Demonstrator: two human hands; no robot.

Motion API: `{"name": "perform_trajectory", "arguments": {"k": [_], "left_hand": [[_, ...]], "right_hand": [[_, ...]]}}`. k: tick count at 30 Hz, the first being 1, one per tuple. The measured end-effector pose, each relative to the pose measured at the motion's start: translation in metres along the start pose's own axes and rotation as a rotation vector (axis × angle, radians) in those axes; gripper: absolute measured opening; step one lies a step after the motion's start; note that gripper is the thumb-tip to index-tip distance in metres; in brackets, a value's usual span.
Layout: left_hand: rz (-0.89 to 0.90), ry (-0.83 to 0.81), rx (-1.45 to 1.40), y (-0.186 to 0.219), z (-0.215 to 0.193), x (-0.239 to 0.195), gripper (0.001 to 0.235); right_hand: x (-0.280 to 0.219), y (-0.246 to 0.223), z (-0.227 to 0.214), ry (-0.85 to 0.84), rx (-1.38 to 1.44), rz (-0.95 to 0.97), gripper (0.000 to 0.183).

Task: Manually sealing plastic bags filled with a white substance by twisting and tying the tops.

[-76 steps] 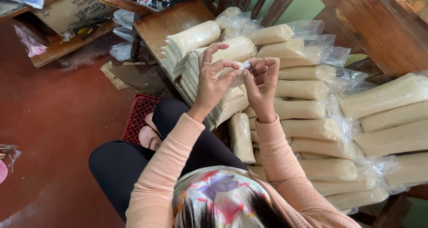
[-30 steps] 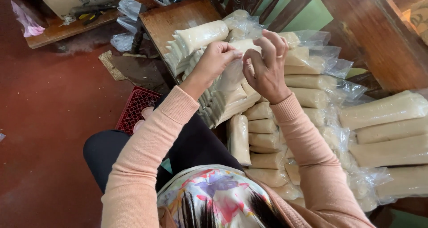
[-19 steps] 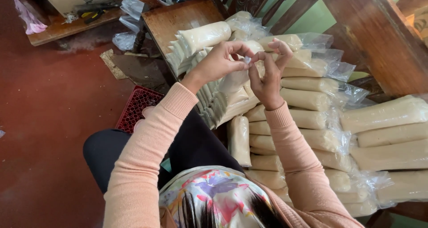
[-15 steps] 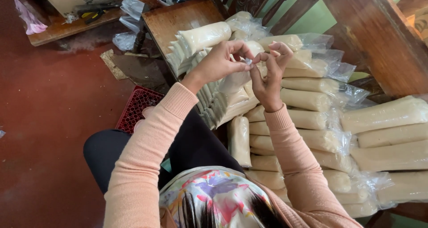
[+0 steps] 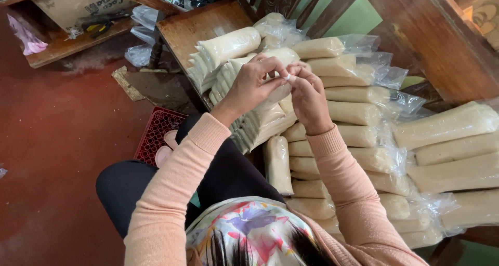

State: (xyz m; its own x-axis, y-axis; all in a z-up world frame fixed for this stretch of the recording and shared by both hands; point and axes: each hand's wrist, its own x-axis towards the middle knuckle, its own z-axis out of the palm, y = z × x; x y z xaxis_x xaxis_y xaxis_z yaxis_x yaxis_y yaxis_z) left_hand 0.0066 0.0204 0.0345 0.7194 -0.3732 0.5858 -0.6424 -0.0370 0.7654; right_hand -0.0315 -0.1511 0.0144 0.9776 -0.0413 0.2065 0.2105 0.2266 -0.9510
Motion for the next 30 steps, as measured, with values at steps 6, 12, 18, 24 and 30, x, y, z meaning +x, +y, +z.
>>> {"name": "perform_trajectory", "arguments": {"k": [6,12,18,24,30], "left_hand": [[-0.057,0.061,-0.148,-0.004,-0.005,-0.001,0.013],[-0.082,0.074,-0.140,-0.004,-0.011,-0.003,0.010],[-0.027,0.094,-0.039,-0.002,-0.012,-0.002,0.012],[0.273,0.076,0.395,-0.013,-0.003,0.000,0.005],[0.356,0.157,0.650,-0.006,0.012,-0.012,0.002]], "right_hand": [[0.001,-0.012,0.002,0.009,0.130,0.153,0.011],[0.008,-0.043,-0.002,-0.141,-0.763,-0.479,0.013],[0.012,-0.049,-0.001,-0.099,-1.258,-0.939,0.007],[0.010,-0.021,-0.004,0.012,-1.228,-0.917,0.007],[-0.006,0.002,0.011,0.170,-0.867,-0.630,0.007]]}}
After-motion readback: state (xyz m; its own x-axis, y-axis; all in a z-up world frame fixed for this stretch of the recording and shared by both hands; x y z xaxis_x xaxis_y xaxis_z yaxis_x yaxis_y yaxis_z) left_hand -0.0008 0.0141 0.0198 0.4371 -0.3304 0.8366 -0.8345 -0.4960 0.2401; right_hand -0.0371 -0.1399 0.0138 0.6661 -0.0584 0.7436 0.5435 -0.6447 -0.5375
